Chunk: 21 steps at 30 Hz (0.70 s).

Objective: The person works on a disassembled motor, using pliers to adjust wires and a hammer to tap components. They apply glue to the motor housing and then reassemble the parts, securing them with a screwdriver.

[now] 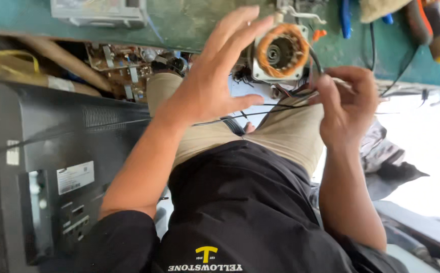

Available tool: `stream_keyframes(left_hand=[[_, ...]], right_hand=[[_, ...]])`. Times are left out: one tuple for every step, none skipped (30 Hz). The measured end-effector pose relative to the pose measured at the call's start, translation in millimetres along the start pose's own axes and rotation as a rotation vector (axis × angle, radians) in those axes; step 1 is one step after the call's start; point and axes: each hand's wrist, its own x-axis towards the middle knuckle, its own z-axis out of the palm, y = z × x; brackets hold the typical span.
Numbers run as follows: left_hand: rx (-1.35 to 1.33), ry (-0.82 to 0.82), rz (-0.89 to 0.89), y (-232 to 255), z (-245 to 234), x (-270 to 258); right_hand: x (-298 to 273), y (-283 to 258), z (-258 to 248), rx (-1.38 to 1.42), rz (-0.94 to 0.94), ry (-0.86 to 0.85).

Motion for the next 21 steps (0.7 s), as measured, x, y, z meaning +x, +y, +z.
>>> stream_keyframes(left_hand=[[0.021,-0.102,0.005,-3,-3,6],[0.042,-0.204,0.010,-5,-6,12],[0.055,-0.220,0.017,-8,-4,17],[0.077,-0.198,0.033,-11,-2,22],[0.097,-0.176,0.049,-15,0,26],[0.106,-0.194,0.055,-12,-1,28],[0.090,-0.185,0.049,-9,-1,30],[0.073,-0.177,0.043,-6,-2,32],[0.078,-0.190,0.049,-4,-2,33],[0.076,-0.174,0.051,-2,-2,34],[0.075,-0.154,0.051,-1,-2,34],[0.081,-0.162,0.054,1,-2,36],[0.080,-0.146,0.055,2,-1,36],[0.079,-0.130,0.056,4,-1,35],[0.082,-0.135,0.053,1,0,35],[0.089,-0.133,0.073,-1,0,34],[0.096,-0.128,0.097,-3,0,34],[0.099,-0.129,0.098,-5,4,29],[0.132,-0.129,0.051,-8,7,28],[0.165,-0.128,0.005,-11,9,28],[0.172,-0.121,0.013,-12,11,27]], right_hand=[[2,5,4,0.100,0.048,-0.032],[5,8,9,0.202,0.094,-0.063],[7,8,11,0.218,0.094,-0.049],[9,8,14,0.284,0.171,-0.007],[10,8,16,0.350,0.251,0.035],[10,10,18,0.366,0.253,0.048],[10,13,19,0.384,0.298,0.044],[10,15,21,0.403,0.343,0.040],[10,16,20,0.413,0.344,0.051],[10,18,19,0.361,0.330,0.035],[10,19,19,0.306,0.314,0.013],[10,4,13,0.315,0.314,0.019],[11,-11,7,0.050,0.346,-0.050],[12,-25,1,-0.217,0.373,-0.121],[11,-15,-2,-0.211,0.377,-0.122],[10,-5,-3,-0.244,0.260,-0.138],[11,5,-5,-0.278,0.138,-0.154],[8,9,-10,-0.275,0.138,-0.153],[11,13,-14,-0.325,0.029,-0.180],[14,16,-18,-0.374,-0.080,-0.207],[19,11,-23,-0.373,-0.093,-0.202]])
